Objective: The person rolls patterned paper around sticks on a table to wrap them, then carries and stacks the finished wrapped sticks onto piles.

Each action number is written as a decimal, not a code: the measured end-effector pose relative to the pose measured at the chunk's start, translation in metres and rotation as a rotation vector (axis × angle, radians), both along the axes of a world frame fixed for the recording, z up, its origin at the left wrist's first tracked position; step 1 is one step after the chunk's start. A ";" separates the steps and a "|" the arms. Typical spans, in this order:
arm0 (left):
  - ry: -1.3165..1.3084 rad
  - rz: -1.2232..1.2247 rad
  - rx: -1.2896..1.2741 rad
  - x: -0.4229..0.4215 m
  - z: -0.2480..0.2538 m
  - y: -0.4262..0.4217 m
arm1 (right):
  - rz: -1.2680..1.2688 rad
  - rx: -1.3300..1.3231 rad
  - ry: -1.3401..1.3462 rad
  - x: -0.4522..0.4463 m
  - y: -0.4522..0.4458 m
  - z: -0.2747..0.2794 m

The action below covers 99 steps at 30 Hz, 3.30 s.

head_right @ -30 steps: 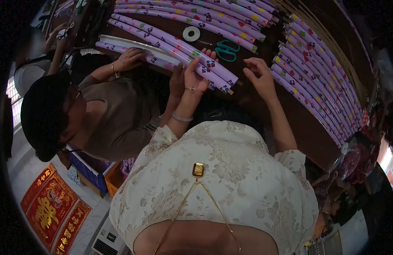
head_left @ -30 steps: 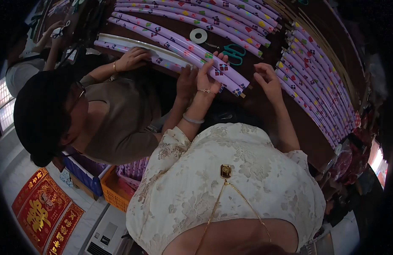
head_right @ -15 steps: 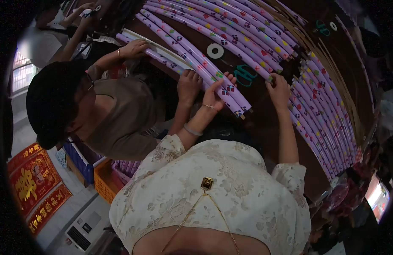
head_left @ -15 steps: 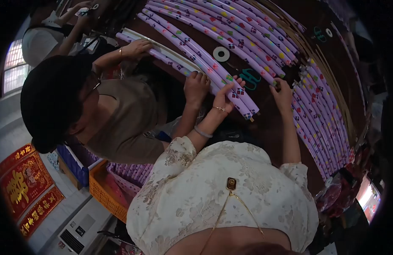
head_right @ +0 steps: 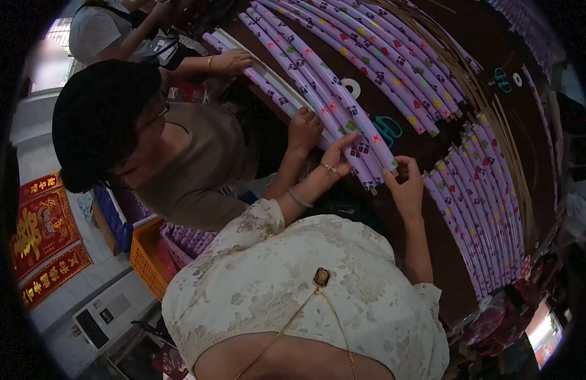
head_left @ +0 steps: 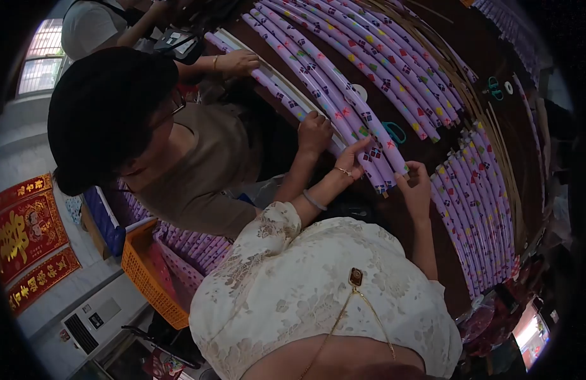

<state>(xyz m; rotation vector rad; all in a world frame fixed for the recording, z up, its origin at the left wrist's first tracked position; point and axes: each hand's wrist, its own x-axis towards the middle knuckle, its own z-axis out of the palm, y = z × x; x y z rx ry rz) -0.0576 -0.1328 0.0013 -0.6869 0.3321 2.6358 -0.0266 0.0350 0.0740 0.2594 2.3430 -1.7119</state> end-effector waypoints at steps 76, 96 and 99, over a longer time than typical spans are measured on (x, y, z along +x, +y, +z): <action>0.306 0.434 -0.078 -0.176 -0.043 -0.084 | -0.444 -0.341 0.056 -0.005 -0.004 -0.036; 0.753 0.559 -0.442 0.080 0.237 0.009 | -0.301 -0.694 -0.018 0.112 0.104 -0.031; 0.656 0.788 -0.539 0.141 0.222 -0.014 | -0.176 -0.563 -0.153 0.106 0.095 -0.012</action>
